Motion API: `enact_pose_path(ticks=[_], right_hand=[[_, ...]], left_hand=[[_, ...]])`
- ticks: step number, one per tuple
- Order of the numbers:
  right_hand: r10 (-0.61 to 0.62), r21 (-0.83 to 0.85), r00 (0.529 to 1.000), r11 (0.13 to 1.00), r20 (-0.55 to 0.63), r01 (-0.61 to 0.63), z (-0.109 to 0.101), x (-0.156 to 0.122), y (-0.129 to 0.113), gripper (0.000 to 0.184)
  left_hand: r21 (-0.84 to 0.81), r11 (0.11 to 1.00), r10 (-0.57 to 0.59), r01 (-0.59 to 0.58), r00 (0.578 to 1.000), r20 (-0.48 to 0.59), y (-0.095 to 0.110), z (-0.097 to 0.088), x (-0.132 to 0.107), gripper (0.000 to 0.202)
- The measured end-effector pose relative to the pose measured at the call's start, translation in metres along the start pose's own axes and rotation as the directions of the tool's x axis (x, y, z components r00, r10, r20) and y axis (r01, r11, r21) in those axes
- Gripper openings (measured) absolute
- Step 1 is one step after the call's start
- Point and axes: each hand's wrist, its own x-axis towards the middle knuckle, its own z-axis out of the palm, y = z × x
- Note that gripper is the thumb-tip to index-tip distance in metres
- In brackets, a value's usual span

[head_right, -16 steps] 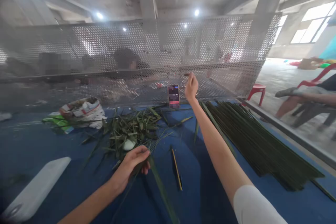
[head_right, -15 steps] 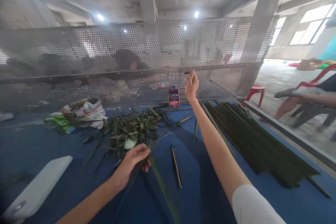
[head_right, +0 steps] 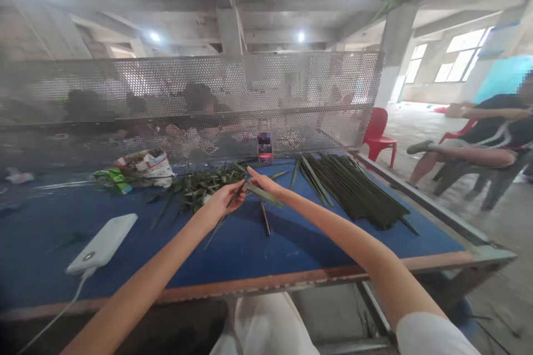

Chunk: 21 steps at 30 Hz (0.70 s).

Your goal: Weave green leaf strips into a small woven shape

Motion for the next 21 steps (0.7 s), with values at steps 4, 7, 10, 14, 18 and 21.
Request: enact_pose_path(ticks=[4,7,10,14,18,21], right_hand=[[0.024,0.031,0.998,0.999,-0.051,-0.022,0.000,-0.023,0.008,0.058],[-0.044,0.031,0.995,0.998,-0.084,0.047,-0.002,-0.033,0.018,0.050],[-0.130,0.013,0.986,0.991,-0.101,0.132,-0.004,-0.041,0.030,0.050],[-0.213,-0.083,0.967,0.976,-0.138,0.203,-0.008,-0.046,0.041,0.046],[-0.261,-0.091,0.947,0.965,-0.187,0.247,-0.013,-0.044,0.046,0.043],[-0.259,-0.081,0.944,0.966,-0.203,0.247,-0.012,-0.043,0.048,0.040]], left_hand=[[0.073,0.983,0.164,-0.167,0.985,0.050,-0.004,0.017,0.003,0.011],[0.139,0.938,0.308,-0.318,0.948,0.085,-0.016,0.021,0.009,0.012],[0.184,0.915,0.355,-0.359,0.933,0.055,-0.030,0.022,0.016,0.016],[0.156,0.912,0.360,-0.380,0.922,0.146,-0.042,0.019,0.022,0.007],[0.098,0.908,0.380,-0.408,0.898,0.223,-0.044,0.017,0.023,0.011],[0.114,0.902,0.387,-0.417,0.896,0.219,-0.044,0.017,0.022,0.011]])
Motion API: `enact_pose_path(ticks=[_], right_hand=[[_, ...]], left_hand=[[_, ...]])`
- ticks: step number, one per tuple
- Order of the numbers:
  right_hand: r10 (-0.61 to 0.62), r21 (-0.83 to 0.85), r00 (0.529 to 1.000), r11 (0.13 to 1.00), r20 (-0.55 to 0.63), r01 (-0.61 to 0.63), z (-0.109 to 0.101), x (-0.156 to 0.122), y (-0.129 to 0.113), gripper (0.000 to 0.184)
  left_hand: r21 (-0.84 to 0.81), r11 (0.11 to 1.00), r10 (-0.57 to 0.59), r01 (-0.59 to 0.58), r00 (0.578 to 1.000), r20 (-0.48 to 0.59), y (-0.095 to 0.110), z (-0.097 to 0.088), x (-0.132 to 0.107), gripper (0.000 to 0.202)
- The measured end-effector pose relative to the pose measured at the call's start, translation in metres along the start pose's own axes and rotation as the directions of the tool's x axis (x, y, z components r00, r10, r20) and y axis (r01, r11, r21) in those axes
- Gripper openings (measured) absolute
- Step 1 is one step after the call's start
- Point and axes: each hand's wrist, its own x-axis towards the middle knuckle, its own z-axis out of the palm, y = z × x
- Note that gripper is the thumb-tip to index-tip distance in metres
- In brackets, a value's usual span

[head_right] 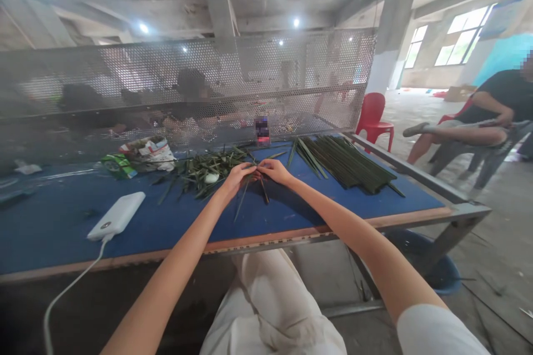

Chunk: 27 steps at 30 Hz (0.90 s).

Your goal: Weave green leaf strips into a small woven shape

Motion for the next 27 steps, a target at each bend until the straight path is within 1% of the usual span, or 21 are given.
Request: enact_pose_path(ticks=[3,5,9,12,16,20,24,27], right_hand=[[0.016,0.006,1.000,1.000,0.008,-0.016,0.001,0.001,0.001,0.037],[0.031,0.019,0.999,0.999,0.014,-0.031,0.001,0.002,0.002,0.034],[0.041,0.056,0.999,0.998,0.010,-0.042,0.001,0.004,0.003,0.031],[0.056,0.091,0.998,0.994,0.040,-0.060,0.000,0.003,0.001,0.030],[0.135,0.140,0.983,0.978,0.128,-0.153,-0.003,-0.003,-0.006,0.029],[0.202,0.219,0.965,0.947,0.166,-0.236,-0.007,-0.006,-0.010,0.024],[0.228,0.255,0.947,0.925,0.226,-0.283,-0.010,-0.002,0.000,0.023],[0.261,0.251,0.944,0.918,0.203,-0.308,-0.011,0.001,0.010,0.021]], left_hand=[[0.037,0.999,0.002,0.000,0.998,-0.067,-0.001,0.001,0.001,0.013],[0.049,0.999,0.025,-0.020,0.995,-0.093,-0.001,0.001,0.003,0.016],[0.046,0.997,0.063,-0.059,0.994,-0.084,-0.001,0.000,0.005,0.022],[0.053,0.997,0.069,-0.064,0.993,-0.094,0.000,-0.003,0.005,0.023],[0.072,0.997,0.039,-0.031,0.993,-0.111,0.002,-0.005,0.003,0.025],[0.053,0.999,0.001,0.006,0.992,-0.124,0.007,-0.005,0.001,0.021],[0.047,0.999,-0.005,0.011,0.994,-0.112,0.010,-0.004,-0.002,0.024],[0.047,0.999,-0.014,0.018,0.997,-0.082,0.009,-0.004,-0.002,0.025]])
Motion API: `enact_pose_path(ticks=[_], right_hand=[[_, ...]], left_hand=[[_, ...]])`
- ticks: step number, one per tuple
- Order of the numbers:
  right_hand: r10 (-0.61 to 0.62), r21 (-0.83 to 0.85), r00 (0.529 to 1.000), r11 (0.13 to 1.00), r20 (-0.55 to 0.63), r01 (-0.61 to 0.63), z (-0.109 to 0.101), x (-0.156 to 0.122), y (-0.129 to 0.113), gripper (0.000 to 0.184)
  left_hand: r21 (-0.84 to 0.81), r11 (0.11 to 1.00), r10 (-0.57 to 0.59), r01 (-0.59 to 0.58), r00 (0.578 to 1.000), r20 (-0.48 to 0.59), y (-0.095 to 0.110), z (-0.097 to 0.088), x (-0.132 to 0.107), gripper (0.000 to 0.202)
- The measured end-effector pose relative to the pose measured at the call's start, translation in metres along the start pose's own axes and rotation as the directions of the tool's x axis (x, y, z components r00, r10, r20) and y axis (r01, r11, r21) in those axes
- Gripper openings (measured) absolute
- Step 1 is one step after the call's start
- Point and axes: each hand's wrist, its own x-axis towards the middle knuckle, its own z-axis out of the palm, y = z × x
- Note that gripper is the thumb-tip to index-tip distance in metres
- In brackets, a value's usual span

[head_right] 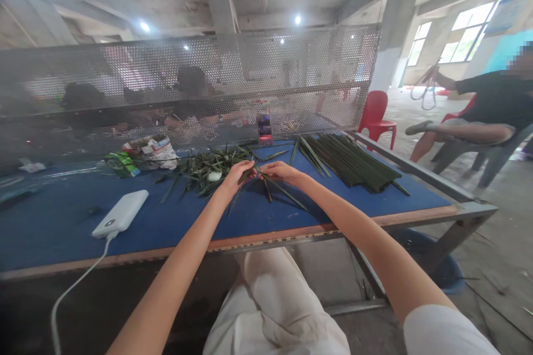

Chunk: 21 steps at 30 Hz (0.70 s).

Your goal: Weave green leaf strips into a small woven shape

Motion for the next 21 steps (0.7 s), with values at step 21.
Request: enact_pose_path(ticks=[21], right_hand=[[0.059,0.182,0.998,0.981,0.026,-0.063,0.024,-0.008,-0.010,0.022]], left_hand=[[-0.057,0.997,-0.053,0.059,0.992,0.111,-0.006,-0.010,0.008,0.030]])
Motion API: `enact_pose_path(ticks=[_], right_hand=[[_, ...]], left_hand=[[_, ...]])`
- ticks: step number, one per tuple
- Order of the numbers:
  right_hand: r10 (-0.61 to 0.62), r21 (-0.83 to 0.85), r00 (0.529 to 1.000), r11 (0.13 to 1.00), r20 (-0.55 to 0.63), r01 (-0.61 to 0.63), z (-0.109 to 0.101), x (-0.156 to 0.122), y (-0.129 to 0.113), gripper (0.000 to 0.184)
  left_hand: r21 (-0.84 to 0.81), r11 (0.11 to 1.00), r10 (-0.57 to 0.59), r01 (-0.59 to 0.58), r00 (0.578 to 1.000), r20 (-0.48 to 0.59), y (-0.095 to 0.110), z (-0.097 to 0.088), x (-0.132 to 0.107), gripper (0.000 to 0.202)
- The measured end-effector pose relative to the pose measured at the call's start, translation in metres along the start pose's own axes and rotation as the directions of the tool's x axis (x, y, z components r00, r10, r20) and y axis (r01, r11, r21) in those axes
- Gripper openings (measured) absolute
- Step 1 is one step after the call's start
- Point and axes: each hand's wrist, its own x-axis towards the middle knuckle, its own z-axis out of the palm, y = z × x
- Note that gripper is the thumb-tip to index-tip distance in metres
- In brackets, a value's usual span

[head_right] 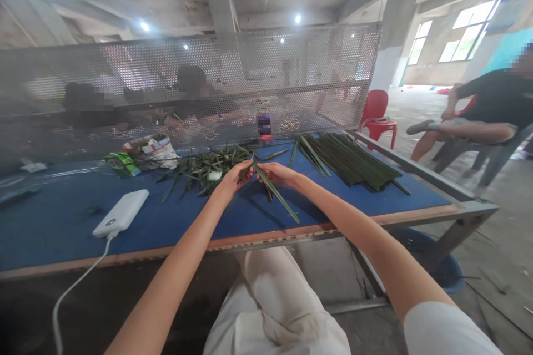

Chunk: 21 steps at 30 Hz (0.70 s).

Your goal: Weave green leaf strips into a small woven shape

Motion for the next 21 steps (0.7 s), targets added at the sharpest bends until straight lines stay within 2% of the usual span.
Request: enact_pose_path(ticks=[7,13,17,19,21], right_hand=[[-0.026,-0.038,1.000,0.999,0.010,0.027,-0.002,-0.001,0.000,0.018],[-0.178,-0.213,0.984,0.962,-0.030,0.168,-0.004,0.000,0.002,0.025],[-0.343,-0.313,0.933,0.903,-0.109,0.296,-0.005,0.001,0.003,0.034],[-0.421,-0.359,0.900,0.862,-0.111,0.358,-0.005,0.001,0.002,0.037],[-0.452,-0.432,0.886,0.822,-0.100,0.371,-0.005,0.001,0.001,0.037]], left_hand=[[-0.043,0.998,-0.035,0.036,0.999,0.023,-0.001,0.000,0.001,0.033],[-0.008,0.999,-0.034,0.034,0.999,-0.038,0.005,0.006,-0.004,0.025],[0.004,1.000,-0.009,0.010,0.998,-0.062,0.005,0.008,-0.005,0.023],[0.030,1.000,0.002,0.000,0.999,-0.049,0.004,0.010,-0.005,0.022],[0.061,0.998,0.016,-0.015,1.000,-0.022,0.002,0.012,-0.005,0.019]])
